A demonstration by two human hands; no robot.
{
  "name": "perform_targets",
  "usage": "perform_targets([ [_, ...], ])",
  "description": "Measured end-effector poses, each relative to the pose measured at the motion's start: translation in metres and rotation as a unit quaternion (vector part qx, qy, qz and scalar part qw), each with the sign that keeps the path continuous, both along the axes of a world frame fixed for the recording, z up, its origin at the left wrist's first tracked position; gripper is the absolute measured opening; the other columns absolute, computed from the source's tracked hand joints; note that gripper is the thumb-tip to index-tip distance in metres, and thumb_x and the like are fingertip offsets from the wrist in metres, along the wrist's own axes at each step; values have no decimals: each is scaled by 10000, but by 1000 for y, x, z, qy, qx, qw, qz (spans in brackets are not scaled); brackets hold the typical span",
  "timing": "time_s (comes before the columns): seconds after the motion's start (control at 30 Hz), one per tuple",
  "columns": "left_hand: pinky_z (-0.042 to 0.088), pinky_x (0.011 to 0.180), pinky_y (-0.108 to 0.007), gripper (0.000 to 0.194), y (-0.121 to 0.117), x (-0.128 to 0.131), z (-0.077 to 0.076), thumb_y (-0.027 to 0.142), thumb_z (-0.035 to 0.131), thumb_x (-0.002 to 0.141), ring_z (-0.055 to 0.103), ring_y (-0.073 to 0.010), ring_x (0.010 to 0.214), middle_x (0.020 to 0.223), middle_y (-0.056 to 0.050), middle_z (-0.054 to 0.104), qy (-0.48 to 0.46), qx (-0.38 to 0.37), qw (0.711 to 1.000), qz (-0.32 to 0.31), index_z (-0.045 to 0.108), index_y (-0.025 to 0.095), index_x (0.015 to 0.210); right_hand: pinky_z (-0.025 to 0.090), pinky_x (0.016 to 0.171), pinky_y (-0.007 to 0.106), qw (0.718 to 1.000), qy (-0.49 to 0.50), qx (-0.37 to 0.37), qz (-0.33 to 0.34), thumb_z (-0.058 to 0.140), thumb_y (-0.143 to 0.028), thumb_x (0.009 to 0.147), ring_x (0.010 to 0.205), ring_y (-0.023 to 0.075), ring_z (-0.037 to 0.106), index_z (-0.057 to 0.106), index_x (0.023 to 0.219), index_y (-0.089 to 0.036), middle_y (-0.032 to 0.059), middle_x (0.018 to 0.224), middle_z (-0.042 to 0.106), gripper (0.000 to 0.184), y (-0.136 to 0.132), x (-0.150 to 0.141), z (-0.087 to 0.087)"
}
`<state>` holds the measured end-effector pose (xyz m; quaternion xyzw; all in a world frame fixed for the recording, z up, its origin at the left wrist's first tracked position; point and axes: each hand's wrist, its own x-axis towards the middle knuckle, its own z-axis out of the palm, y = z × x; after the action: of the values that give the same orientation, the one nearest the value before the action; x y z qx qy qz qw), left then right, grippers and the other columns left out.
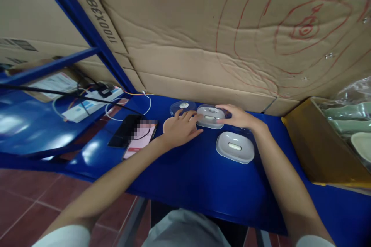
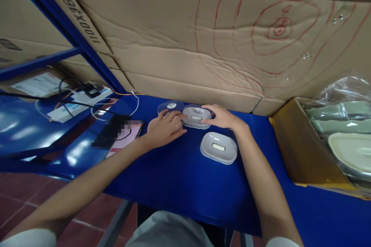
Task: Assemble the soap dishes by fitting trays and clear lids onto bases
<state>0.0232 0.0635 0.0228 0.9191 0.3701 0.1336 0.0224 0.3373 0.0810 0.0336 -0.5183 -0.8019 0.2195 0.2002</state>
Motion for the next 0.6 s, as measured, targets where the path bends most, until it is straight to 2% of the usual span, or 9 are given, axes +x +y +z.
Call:
perform_targets([
  [0.1,224,1335,-692,496,-7,4,-8,495,534,1123,584,-376,1466,1551,-191,622,0,5,999,-38,579,216,1530,628,1023,516,1000,6,-6,-27,742,-647,944,1161,313,751,652,1520,-304,99,1440,739,677,-4,12,7],
  [0.23,153,1360,-715,425,-16,5,-15,451,571,1126,592,-351,1458,1504,-143,672,-7,27,997,-77,615,225,1483,554,1144,553,998,-7,10,-60,731,-635,960,1323,350,691,639,1530,-261,137,1499,704,687,-1,14,4],
  [0.33,191,1358,-692,385,-25,0,-15,428,563,1136,607,-333,1431,1463,-130,694,-16,24,995,-97,632,218,1451,515,1183,587,997,-25,3,-69,718,-626,976,1378,369,670,627,1536,-259,140,1524,697,676,4,9,-6],
  [0.47,291,1312,-667,352,-35,-2,-12,408,524,1152,656,-326,1343,1387,-131,720,-21,-16,991,-131,652,200,1406,471,1222,618,997,-42,-9,-71,681,-623,999,1446,372,631,591,1560,-272,127,1581,662,668,8,3,-14],
  [0.6,263,1320,-654,308,-38,-2,-8,385,517,1157,683,-293,1286,1341,-118,740,-37,-31,986,-159,679,203,1345,436,1252,621,996,-60,-11,-70,648,-639,1010,1495,364,590,558,1580,-285,121,1620,626,676,8,2,-13],
])
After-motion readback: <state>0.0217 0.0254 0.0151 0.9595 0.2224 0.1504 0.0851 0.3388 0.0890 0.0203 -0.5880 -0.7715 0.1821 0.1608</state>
